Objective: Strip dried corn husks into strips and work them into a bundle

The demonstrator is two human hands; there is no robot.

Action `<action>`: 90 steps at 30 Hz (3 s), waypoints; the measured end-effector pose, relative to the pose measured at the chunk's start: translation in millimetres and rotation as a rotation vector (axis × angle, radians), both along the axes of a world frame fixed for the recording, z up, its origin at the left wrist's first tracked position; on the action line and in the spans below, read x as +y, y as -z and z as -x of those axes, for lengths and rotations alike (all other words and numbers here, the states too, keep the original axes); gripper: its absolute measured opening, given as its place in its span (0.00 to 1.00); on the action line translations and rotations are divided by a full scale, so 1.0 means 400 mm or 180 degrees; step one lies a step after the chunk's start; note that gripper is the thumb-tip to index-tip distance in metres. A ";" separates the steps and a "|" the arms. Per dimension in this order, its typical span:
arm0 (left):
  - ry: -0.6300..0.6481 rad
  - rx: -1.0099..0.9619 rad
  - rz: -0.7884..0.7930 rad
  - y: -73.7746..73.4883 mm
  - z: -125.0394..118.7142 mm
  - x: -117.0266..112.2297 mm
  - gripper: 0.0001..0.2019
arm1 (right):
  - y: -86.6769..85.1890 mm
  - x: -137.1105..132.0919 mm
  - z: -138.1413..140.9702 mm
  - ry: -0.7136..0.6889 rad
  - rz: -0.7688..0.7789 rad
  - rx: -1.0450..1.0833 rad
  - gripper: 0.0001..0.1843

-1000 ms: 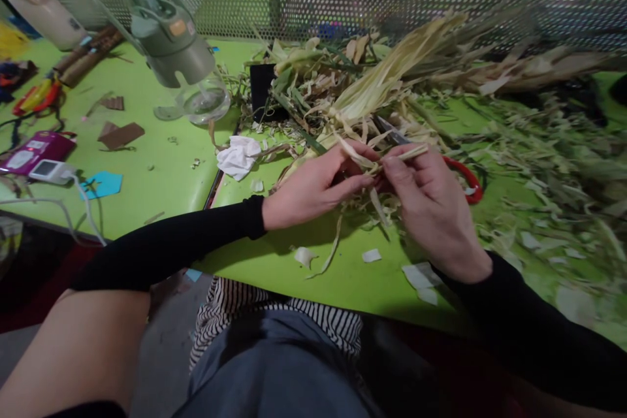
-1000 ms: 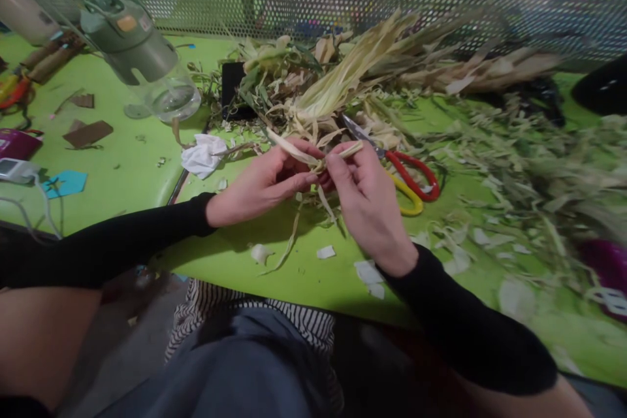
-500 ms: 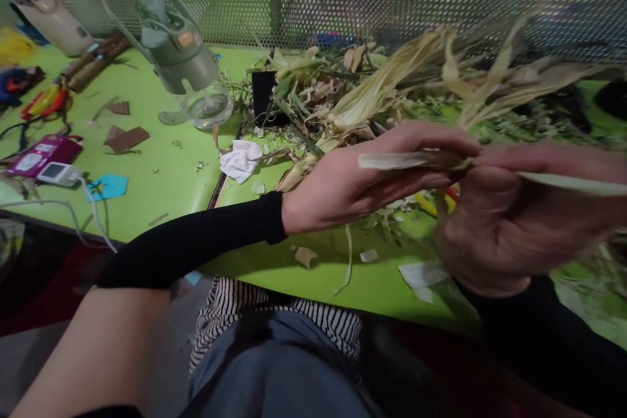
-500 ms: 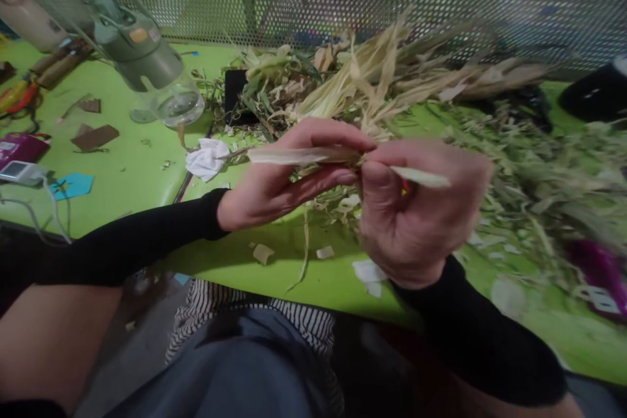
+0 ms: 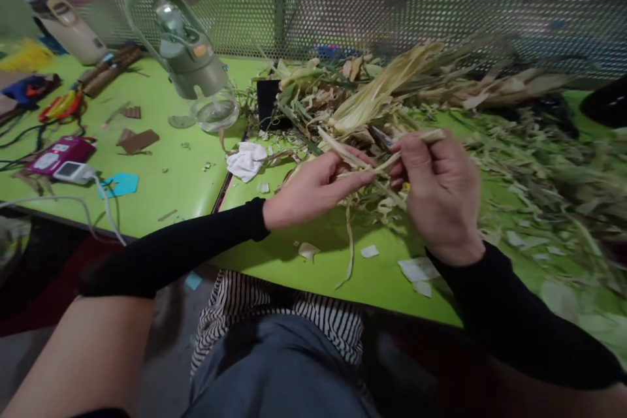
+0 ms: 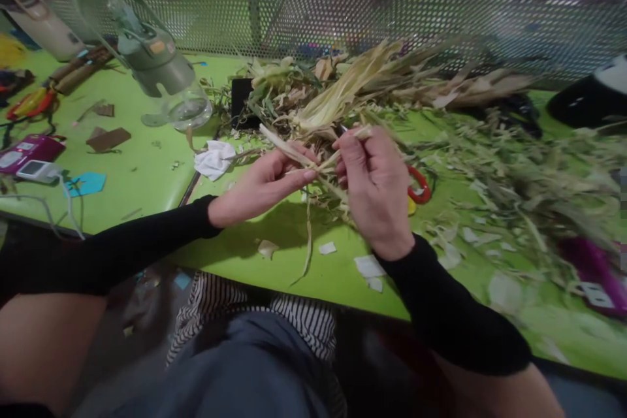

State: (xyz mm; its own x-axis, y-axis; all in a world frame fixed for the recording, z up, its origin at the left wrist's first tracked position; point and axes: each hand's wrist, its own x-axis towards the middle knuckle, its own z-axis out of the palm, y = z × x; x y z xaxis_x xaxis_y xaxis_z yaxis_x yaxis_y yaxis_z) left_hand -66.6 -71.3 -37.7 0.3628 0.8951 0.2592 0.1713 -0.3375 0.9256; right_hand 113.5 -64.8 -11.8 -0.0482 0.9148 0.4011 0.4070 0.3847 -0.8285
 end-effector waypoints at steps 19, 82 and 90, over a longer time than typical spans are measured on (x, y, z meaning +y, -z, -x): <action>0.0376 -0.0359 0.0636 0.041 0.020 -0.021 0.08 | 0.054 -0.016 0.017 -0.0379 -0.0013 -0.0829 0.16; -0.0008 -0.1657 0.1969 0.043 0.020 -0.024 0.18 | 0.050 0.009 -0.003 -0.0156 -0.1317 -0.1003 0.12; -0.0045 -0.2180 0.1788 0.054 0.031 -0.018 0.12 | 0.055 -0.030 0.011 -0.0511 -0.2257 -0.1956 0.06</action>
